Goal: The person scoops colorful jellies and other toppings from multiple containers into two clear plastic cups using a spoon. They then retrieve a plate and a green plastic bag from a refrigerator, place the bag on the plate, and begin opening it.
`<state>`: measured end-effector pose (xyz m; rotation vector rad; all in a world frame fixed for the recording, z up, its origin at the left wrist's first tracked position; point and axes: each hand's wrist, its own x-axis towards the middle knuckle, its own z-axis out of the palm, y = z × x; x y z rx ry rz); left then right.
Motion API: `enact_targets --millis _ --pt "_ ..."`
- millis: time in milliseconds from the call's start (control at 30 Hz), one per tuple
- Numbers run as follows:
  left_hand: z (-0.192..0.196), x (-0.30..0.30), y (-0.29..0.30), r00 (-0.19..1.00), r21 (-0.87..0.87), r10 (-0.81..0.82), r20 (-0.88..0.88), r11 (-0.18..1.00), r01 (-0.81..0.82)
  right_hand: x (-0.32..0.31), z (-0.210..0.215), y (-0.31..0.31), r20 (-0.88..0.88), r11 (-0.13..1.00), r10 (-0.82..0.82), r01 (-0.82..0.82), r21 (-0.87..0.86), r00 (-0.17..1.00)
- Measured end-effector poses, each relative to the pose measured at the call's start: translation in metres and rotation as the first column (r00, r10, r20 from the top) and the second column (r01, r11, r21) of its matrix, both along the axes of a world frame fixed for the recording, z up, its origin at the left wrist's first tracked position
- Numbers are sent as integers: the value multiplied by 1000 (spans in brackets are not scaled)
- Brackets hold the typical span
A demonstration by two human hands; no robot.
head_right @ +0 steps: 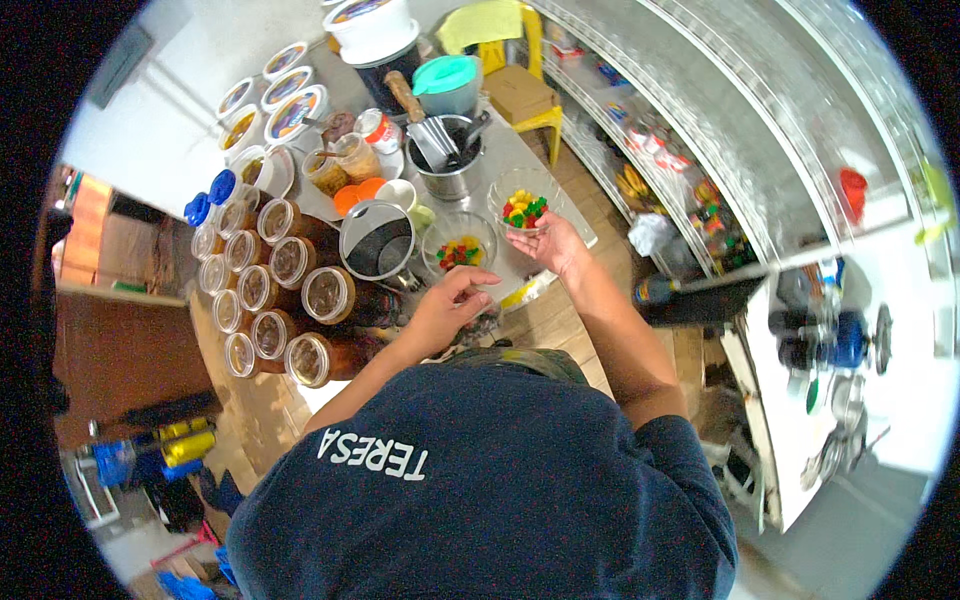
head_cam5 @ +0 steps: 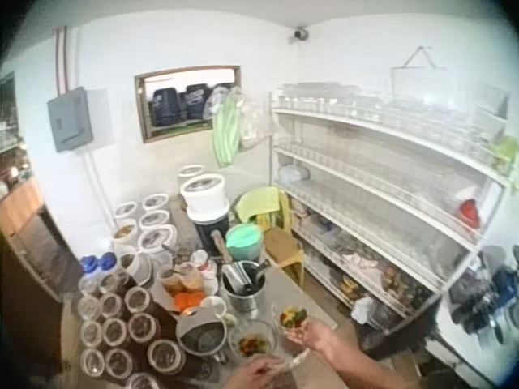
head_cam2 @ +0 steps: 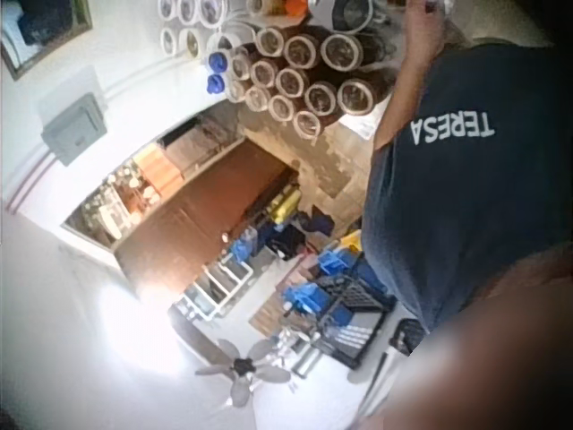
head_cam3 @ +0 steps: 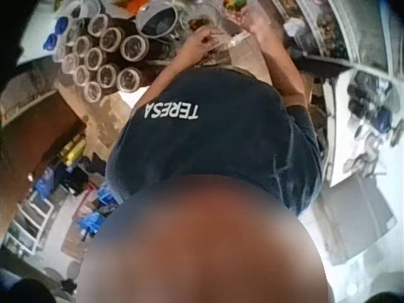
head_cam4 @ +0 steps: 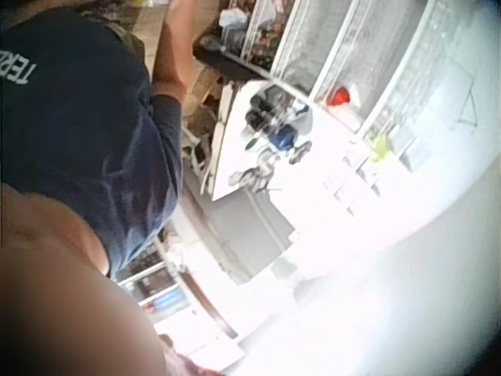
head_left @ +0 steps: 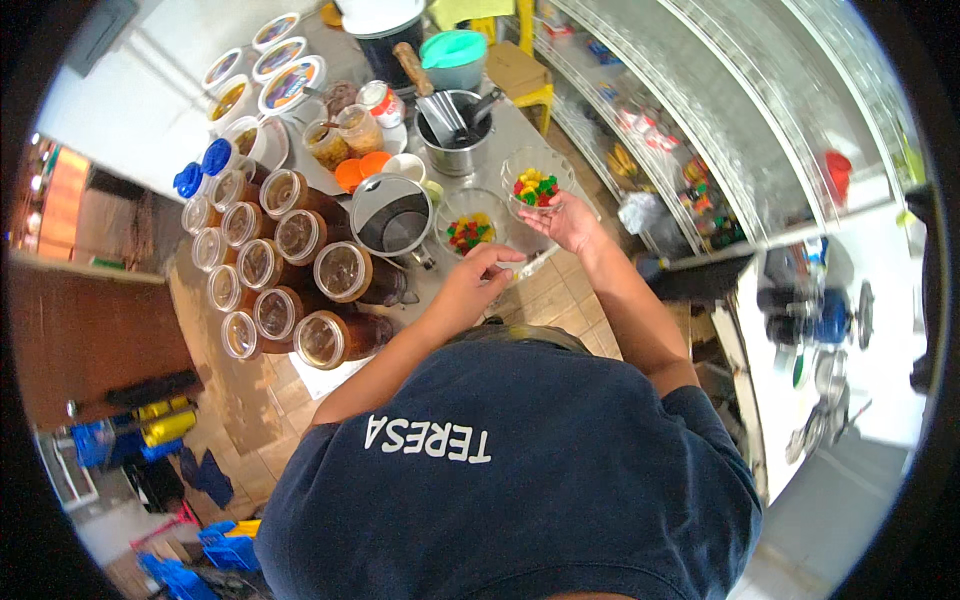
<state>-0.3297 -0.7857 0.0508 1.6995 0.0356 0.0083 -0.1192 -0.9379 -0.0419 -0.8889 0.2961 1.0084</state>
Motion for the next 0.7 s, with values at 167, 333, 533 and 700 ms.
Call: enact_targets --millis 167,333,533,700 --pt "8 51 14 958 83 271 -95 961 -263 37 -36 12 -49 959 278 -275 64 959" --pt "-13 137 64 524 -373 843 -118 452 -810 74 -43 1 -97 831 556 -547 99 826" --pt "-53 236 184 -346 40 935 78 -350 -936 154 8 -30 122 665 743 -708 -237 658" --pt "-75 252 210 -448 391 890 87 -444 -806 221 28 -40 266 760 648 -623 -183 713"
